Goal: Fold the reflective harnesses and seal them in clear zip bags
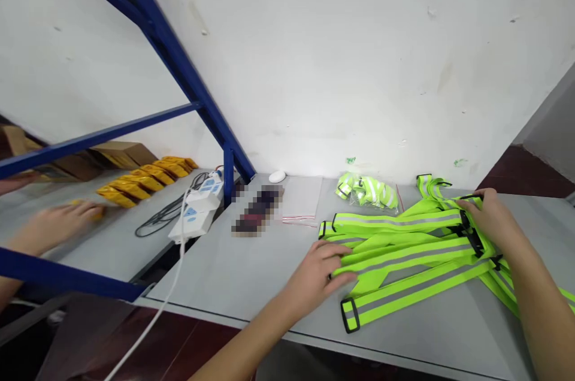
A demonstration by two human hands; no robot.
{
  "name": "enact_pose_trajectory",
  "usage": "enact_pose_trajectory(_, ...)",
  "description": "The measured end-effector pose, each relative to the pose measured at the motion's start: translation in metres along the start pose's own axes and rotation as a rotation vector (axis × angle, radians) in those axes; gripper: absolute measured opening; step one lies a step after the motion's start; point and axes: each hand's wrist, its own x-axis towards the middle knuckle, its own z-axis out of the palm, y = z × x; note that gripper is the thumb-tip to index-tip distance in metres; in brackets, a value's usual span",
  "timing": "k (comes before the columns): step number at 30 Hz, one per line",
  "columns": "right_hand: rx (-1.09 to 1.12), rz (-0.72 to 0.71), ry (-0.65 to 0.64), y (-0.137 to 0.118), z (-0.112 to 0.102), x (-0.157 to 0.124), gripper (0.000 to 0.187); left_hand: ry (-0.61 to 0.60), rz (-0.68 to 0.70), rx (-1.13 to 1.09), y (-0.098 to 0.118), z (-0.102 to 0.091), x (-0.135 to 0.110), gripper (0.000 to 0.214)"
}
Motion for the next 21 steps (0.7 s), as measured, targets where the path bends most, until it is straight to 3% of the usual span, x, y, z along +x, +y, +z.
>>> enact_pose_trajectory(4,0.011,0.013,-0.034,-0.003,0.001,-0.004,0.058,0.141,-0.333,-0.134,-0.006,-0.012,0.011,0.028)
enact_pose_trajectory(8,-0.010,-0.001,-0.106,-0.013,0.009,-0.019,0.058,-0.018,-0.419,-0.104,-0.024,-0.018,0.017,0.011)
enact_pose_trajectory(10,-0.009,0.000,-0.112,-0.019,0.012,-0.026,0.059,-0.045,-0.366,0.038,-0.027,-0.018,0.019,0.006)
enact_pose_trajectory(12,-0.009,0.008,-0.105,-0.024,0.013,-0.031,0.060,0.032,-0.276,0.224,-0.018,-0.015,0.023,0.019)
enact_pose_trajectory(14,-0.010,0.013,-0.087,-0.028,0.011,-0.033,0.061,0.145,-0.154,0.311,0.003,-0.007,0.032,0.024)
enact_pose_trajectory(16,-0.011,0.011,-0.069,-0.031,0.009,-0.035,0.062,0.173,0.016,0.242,0.032,0.007,0.047,0.024)
enact_pose_trajectory(21,0.004,-0.013,-0.032,-0.038,0.003,-0.038,0.066,-0.152,0.170,-0.049,0.093,0.062,0.102,0.060)
